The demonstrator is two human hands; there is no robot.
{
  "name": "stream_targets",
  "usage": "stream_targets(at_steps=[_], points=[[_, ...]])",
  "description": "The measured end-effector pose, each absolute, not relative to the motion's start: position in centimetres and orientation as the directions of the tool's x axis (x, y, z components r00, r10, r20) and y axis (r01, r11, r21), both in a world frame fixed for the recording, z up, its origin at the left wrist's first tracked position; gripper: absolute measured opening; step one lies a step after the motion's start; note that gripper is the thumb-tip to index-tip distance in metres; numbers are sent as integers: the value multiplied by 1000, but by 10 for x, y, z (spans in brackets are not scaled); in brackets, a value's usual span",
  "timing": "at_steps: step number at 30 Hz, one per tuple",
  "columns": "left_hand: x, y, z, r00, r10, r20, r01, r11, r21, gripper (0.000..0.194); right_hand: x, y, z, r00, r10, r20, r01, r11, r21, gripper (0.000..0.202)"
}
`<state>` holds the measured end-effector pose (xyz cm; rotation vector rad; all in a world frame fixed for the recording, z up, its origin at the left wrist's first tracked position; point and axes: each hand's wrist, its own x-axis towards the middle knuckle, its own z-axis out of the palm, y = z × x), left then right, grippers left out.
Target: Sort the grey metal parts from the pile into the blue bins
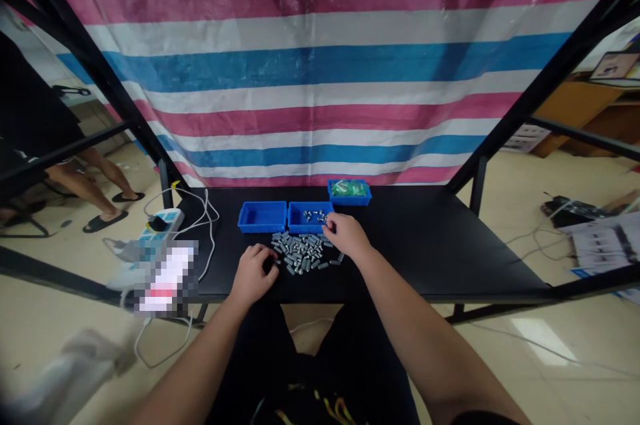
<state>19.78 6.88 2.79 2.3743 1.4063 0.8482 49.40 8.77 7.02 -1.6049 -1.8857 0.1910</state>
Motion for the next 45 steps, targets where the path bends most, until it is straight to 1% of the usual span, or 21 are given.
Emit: stream_targets(at_steps=[3, 7, 10, 11, 13, 15, 17, 19, 21, 22, 23, 25, 27, 29, 32, 35, 37, 40, 41, 43, 45], points=[[199, 69, 28, 377, 855, 357, 710, -514, 481, 12, 506, 72, 52, 15, 914, 406, 796, 234, -558, 19], [199, 70, 28, 396, 841, 367, 704, -535, 466, 11, 522, 55, 26, 181, 853, 490, 775, 183, -604, 16], [199, 71, 26, 380, 844, 379, 681, -532, 503, 9, 528, 48, 15, 234, 838, 492, 759, 159, -631, 3], [198, 71, 24, 359, 851, 384, 662, -522, 537, 7, 528, 47, 14, 224, 848, 481, 760, 156, -630, 3], [196, 73, 22, 287, 877, 385, 613, -477, 630, 7, 526, 46, 14, 166, 875, 455, 787, 161, -595, 13], [195, 78, 22, 185, 911, 370, 557, -407, 724, 11, 524, 46, 16, 89, 897, 433, 824, 178, -538, 17], [193, 87, 27, 84, 927, 365, 522, -353, 776, 17, 523, 46, 18, 47, 903, 426, 838, 196, -509, 18], [193, 102, 38, 0, 917, 400, 542, -336, 770, 22, 523, 46, 19, 34, 904, 425, 829, 212, -518, 17], [195, 119, 54, -45, 881, 470, 625, -342, 701, 24, 525, 46, 20, 28, 906, 423, 817, 223, -532, 16], [196, 126, 63, -43, 861, 507, 682, -345, 644, 23, 525, 46, 20, 27, 907, 421, 813, 225, -538, 15], [198, 132, 71, -28, 843, 538, 734, -348, 583, 22, 526, 46, 20, 27, 908, 417, 808, 226, -545, 15], [202, 137, 83, -4, 820, 572, 792, -346, 502, 20, 527, 46, 21, 26, 913, 408, 794, 229, -563, 13], [208, 134, 89, 32, 812, 582, 803, -368, 469, 15, 527, 46, 21, 19, 915, 403, 777, 240, -582, 11], [217, 123, 88, 105, 809, 579, 770, -434, 467, 10, 527, 45, 21, 24, 914, 404, 746, 253, -616, 9], [235, 100, 81, 283, 798, 532, 644, -569, 511, 8, 527, 44, 17, 76, 915, 397, 611, 272, -744, 8], [260, 80, 73, 461, 771, 439, 475, -633, 612, 15, 528, 44, 13, 134, 928, 349, 350, 285, -892, 17], [280, 72, 69, 544, 744, 388, 384, -631, 674, 24, 529, 43, 13, 112, 948, 297, 194, 272, -943, 25], [310, 67, 65, 618, 713, 330, 297, -601, 742, 35, 532, 41, 17, 24, 973, 229, 63, 227, -972, 31], [319, 66, 64, 640, 699, 319, 270, -593, 759, 33, 534, 40, 18, -1, 978, 211, 39, 211, -977, 31], [332, 66, 63, 669, 679, 303, 232, -578, 783, 20, 536, 40, 20, -47, 983, 176, 9, 177, -984, 32], [335, 68, 62, 659, 693, 292, 249, -567, 785, 9, 537, 39, 19, -68, 986, 150, -3, 150, -989, 32]])
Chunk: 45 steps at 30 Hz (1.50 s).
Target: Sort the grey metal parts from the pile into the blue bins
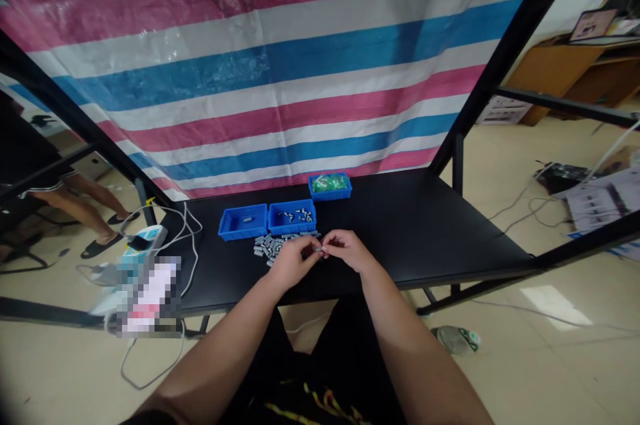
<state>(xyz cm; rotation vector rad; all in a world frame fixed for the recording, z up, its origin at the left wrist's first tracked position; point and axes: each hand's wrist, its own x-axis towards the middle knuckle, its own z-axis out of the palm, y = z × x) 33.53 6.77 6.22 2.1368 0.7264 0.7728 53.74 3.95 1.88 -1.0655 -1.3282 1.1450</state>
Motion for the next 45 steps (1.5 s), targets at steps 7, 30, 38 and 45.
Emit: stream_targets(at_steps=[7, 30, 38, 45], points=[[277, 111, 84, 241, 840, 486, 690, -500, 523, 14, 527, 31, 18, 297, 896, 329, 527, 134, -839, 25], [282, 28, 48, 594, 791, 147, 59, -225, 973, 25, 469, -17, 23, 85, 911, 404, 230, 377, -897, 11], [258, 81, 63, 230, 939, 257, 260, -313, 913, 30, 475, -17, 25, 233, 859, 455, 541, 275, -795, 16], [226, 128, 91, 111, 841, 529, 826, -374, 421, 27, 481, -11, 14, 167, 891, 422, 841, 94, -533, 13]])
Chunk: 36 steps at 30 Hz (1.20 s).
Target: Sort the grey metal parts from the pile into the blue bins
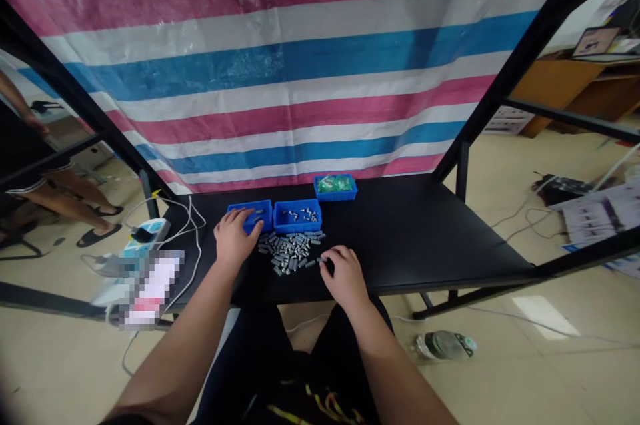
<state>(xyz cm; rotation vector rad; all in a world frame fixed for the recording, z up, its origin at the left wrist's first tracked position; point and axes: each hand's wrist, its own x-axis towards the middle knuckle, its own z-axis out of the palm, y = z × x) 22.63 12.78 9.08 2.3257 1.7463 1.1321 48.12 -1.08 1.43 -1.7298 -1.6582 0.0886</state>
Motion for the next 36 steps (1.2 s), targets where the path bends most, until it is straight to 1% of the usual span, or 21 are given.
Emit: stream_targets(at_steps=[1, 3, 5, 6, 9, 11, 13, 16, 18, 20, 22, 23, 25, 28, 30, 32, 34, 36], points=[[227, 125, 90, 128, 831, 542, 816, -399, 419, 25, 481, -10, 13, 179, 889, 422, 835, 90, -543, 11], [232, 111, 86, 197, 811, 551, 740, -492, 459, 19, 479, -9, 15, 216, 883, 416, 781, 100, -617, 13], [241, 92, 82, 299, 805, 512, 594, -577, 560, 16, 477, -10, 22, 210, 891, 403, 689, 158, -708, 14], [246, 81, 80, 352, 811, 468, 512, -585, 629, 17, 474, -11, 26, 180, 899, 400, 642, 201, -740, 14], [261, 52, 74, 498, 809, 313, 296, -498, 815, 18, 464, -15, 41, 44, 907, 420, 545, 330, -770, 11], [267, 41, 68, 564, 791, 235, 219, -419, 881, 16, 457, -17, 46, -11, 906, 423, 514, 368, -775, 7], [269, 38, 63, 589, 787, 184, 209, -368, 906, 16, 453, -18, 44, -30, 917, 399, 505, 358, -785, 5], [261, 48, 59, 554, 814, 174, 288, -383, 877, 18, 454, -16, 31, 7, 931, 364, 563, 297, -772, 20], [249, 62, 64, 461, 861, 217, 384, -414, 825, 19, 458, -13, 21, 64, 923, 379, 646, 251, -721, 26], [235, 82, 74, 298, 905, 304, 516, -420, 747, 23, 462, -11, 14, 102, 913, 395, 712, 210, -670, 25], [223, 106, 86, 126, 891, 436, 680, -398, 616, 27, 463, -9, 10, 109, 912, 395, 741, 190, -644, 26], [218, 117, 91, 86, 873, 479, 734, -380, 562, 28, 463, -9, 10, 104, 914, 392, 749, 187, -635, 26], [212, 137, 98, 114, 874, 472, 812, -356, 462, 26, 460, -7, 11, 96, 914, 393, 766, 184, -616, 23], [209, 149, 97, 157, 898, 411, 864, -327, 384, 27, 455, -6, 14, 84, 910, 406, 788, 189, -586, 13], [210, 145, 91, 190, 907, 377, 866, -335, 372, 23, 453, -6, 14, 69, 907, 415, 793, 203, -575, 10], [211, 133, 84, 200, 904, 378, 857, -348, 380, 18, 453, -6, 14, 73, 901, 428, 778, 218, -590, 9], [212, 116, 79, 172, 882, 439, 840, -364, 403, 18, 454, -8, 16, 105, 887, 451, 730, 239, -641, 8], [215, 94, 78, 157, 835, 527, 797, -423, 431, 18, 455, -11, 19, 137, 866, 481, 649, 288, -704, 7]])
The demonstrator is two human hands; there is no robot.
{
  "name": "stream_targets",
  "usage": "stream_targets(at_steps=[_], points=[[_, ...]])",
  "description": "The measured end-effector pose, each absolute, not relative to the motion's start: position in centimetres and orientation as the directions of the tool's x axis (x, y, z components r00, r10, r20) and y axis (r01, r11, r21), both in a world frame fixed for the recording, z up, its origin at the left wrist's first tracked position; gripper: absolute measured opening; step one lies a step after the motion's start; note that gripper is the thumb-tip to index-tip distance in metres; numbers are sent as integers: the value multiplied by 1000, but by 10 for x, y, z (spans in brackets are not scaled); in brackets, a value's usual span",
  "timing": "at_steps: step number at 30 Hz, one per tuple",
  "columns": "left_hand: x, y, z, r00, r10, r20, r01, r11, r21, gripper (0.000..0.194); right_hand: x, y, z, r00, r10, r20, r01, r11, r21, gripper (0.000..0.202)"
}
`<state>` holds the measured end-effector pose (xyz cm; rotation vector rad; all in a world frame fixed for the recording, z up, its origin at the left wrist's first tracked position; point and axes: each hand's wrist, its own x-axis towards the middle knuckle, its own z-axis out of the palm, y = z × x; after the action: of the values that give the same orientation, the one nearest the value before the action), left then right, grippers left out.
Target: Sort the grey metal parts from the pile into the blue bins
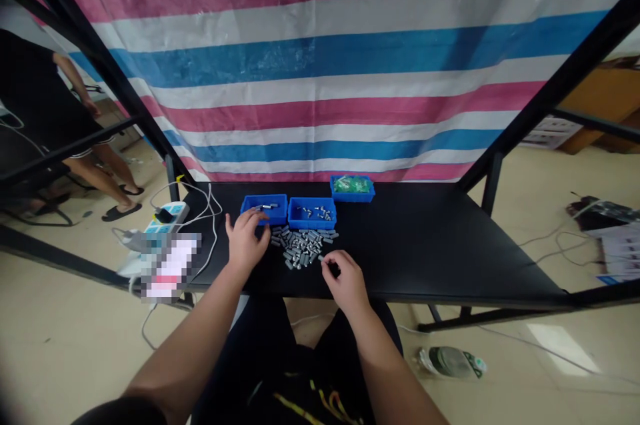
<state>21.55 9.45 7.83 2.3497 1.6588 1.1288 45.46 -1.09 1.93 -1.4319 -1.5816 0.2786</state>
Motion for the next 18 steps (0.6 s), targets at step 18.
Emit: stream_targets(at_steps=[18], points=[[213, 126, 92, 278, 886, 372, 728, -447, 520, 31, 474, 22, 19, 212, 842, 497, 742, 193, -642, 16]])
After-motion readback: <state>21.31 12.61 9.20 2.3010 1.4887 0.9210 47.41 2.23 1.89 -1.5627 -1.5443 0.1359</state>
